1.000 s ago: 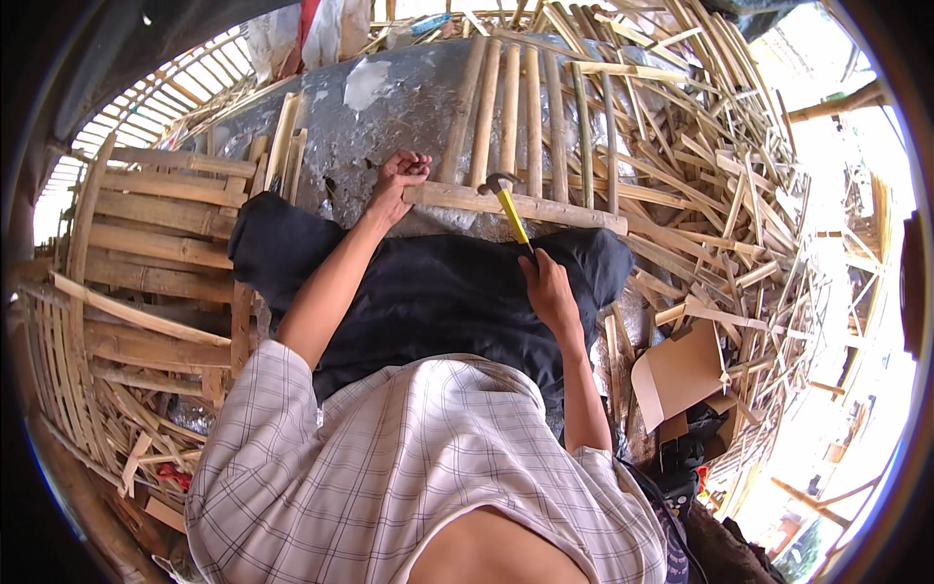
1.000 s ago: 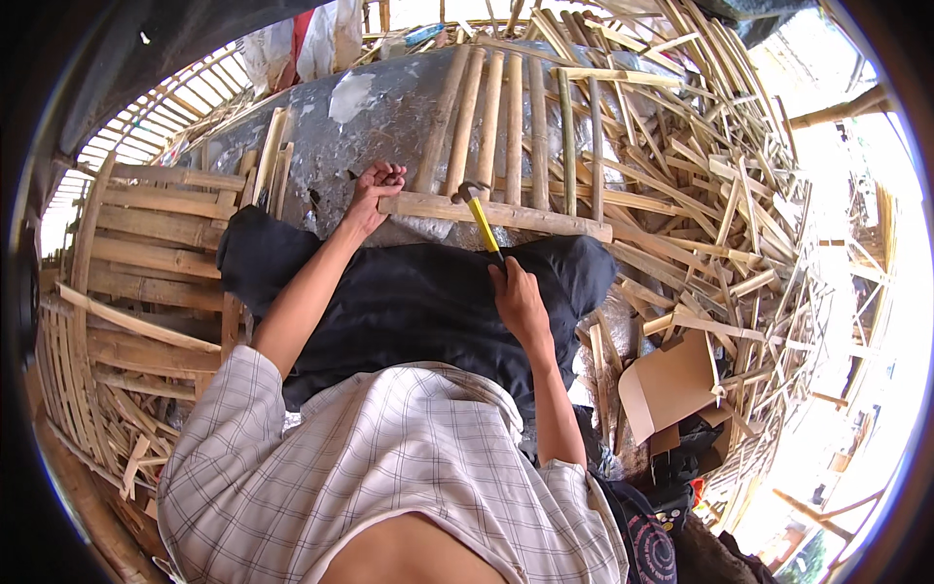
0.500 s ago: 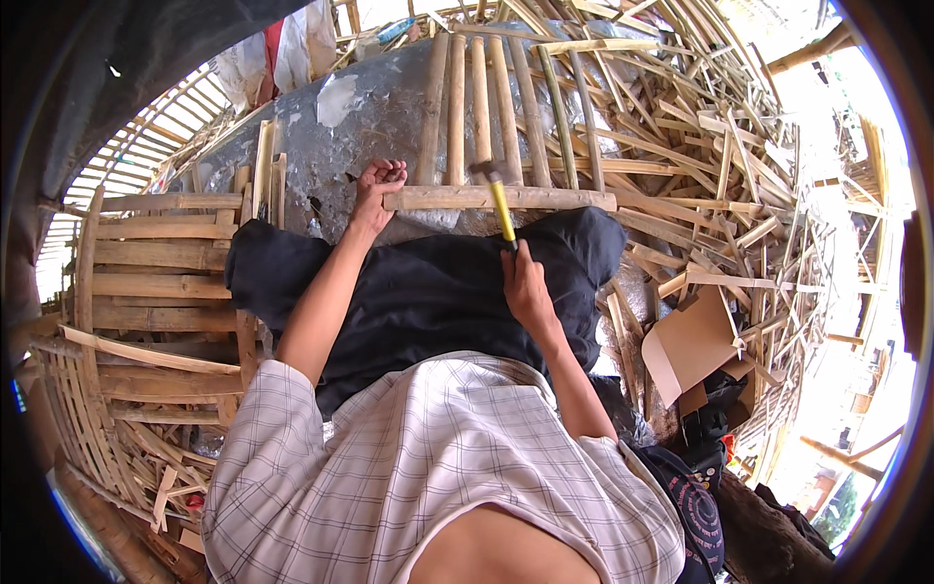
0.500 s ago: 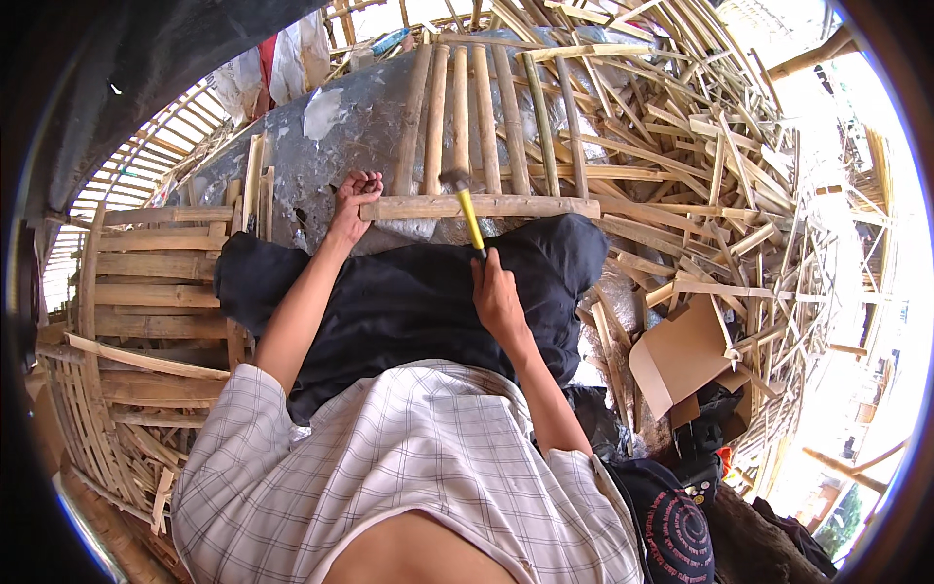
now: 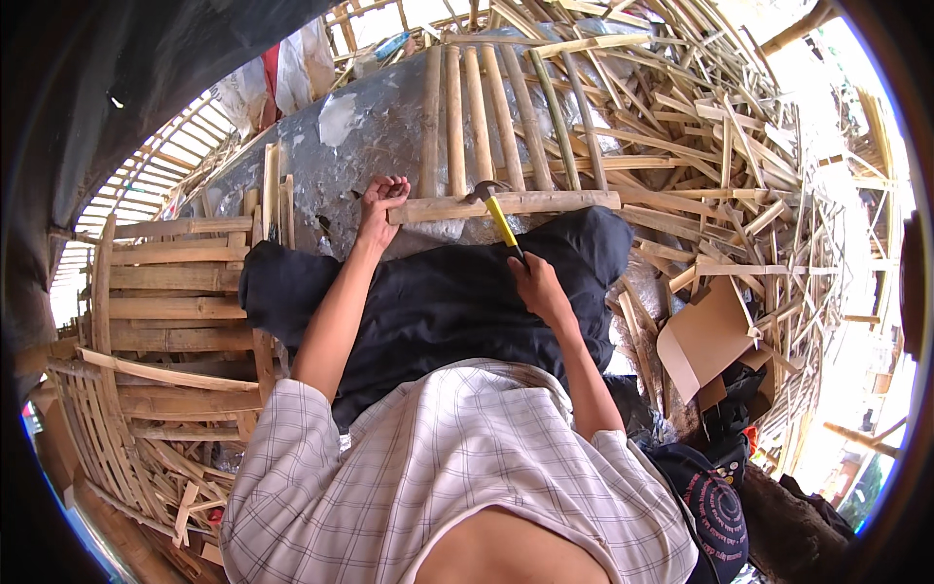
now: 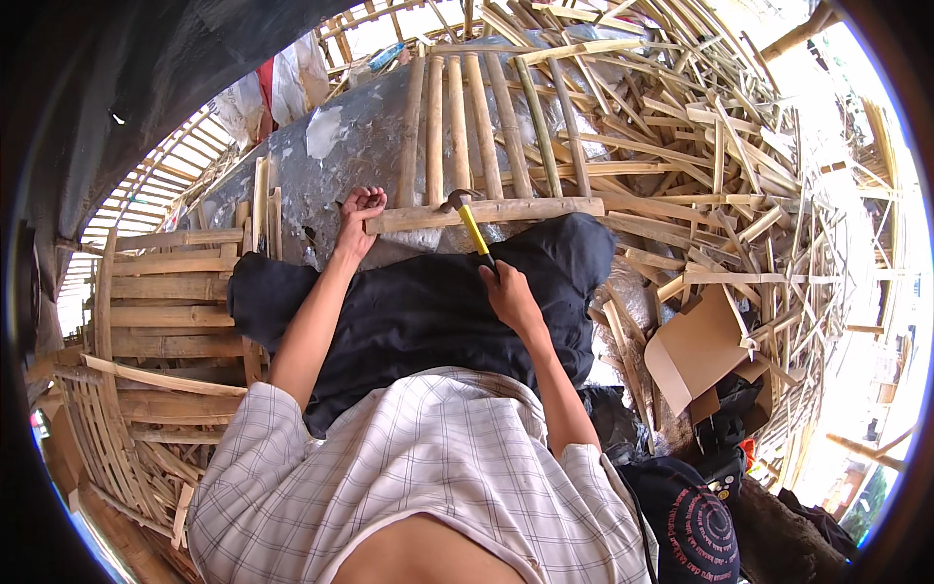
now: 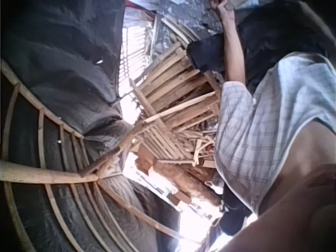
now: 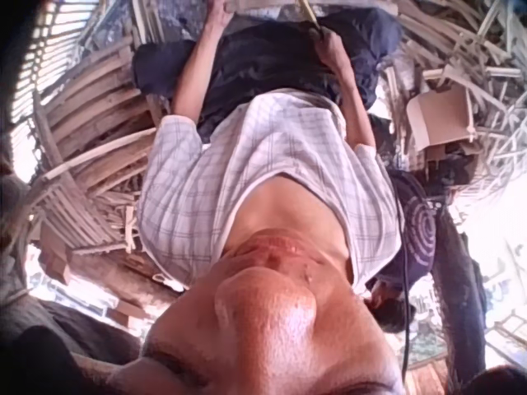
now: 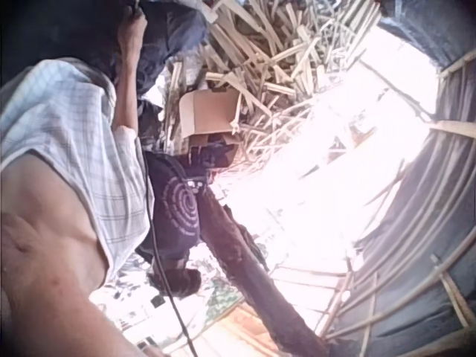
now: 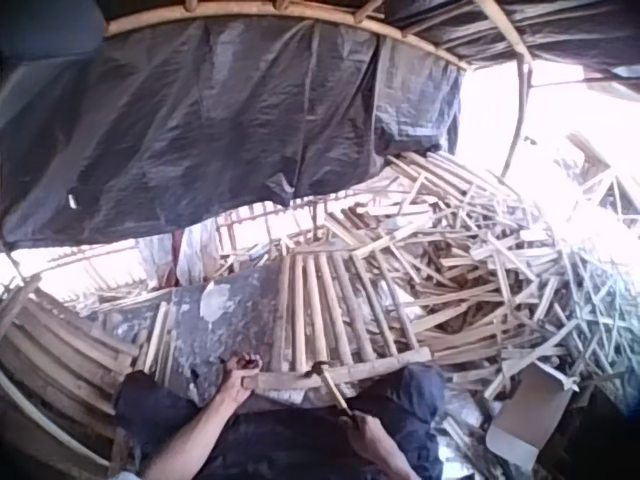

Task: The person assembles a bamboo lattice structure by placing wooden slats onto a framework and securing them with a hammer.

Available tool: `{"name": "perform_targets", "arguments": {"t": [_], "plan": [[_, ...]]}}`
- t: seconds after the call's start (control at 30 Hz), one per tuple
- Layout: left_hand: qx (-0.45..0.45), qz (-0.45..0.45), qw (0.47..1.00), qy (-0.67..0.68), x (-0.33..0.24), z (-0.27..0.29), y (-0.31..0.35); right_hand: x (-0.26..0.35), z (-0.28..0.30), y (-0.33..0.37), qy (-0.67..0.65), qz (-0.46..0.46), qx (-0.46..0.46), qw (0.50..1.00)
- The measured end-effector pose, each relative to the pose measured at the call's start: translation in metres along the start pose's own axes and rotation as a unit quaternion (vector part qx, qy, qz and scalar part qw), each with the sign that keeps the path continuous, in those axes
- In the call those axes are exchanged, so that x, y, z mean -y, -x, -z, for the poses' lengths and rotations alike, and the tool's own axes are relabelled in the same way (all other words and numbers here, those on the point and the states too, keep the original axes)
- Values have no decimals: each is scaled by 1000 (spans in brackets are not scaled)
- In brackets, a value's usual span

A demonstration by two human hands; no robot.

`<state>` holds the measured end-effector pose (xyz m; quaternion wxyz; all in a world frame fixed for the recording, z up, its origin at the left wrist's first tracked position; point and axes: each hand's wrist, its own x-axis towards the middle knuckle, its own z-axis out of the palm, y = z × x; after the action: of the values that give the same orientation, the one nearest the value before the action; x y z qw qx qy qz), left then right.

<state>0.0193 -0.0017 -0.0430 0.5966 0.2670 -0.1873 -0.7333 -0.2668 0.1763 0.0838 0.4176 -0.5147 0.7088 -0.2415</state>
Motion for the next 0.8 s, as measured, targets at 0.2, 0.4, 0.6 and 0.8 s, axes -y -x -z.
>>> {"name": "perform_targets", "arguments": {"t": [0.2, 0.4, 0.6, 0.8], "plan": [[7, 4, 999, -44, -8, 5, 2, 32, 50, 25, 26, 44, -168, 984], [18, -17, 973, -230, -4, -19, 3, -11, 19, 25, 125, 42, -233, 963], [11, -93, 878, -470, 5, -17, 5, 26, 47, 17, 118, 58, -133, 982], [-26, -135, 819, -557, 3, 1, 3, 54, 34, 19, 114, 142, -258, 949]]}}
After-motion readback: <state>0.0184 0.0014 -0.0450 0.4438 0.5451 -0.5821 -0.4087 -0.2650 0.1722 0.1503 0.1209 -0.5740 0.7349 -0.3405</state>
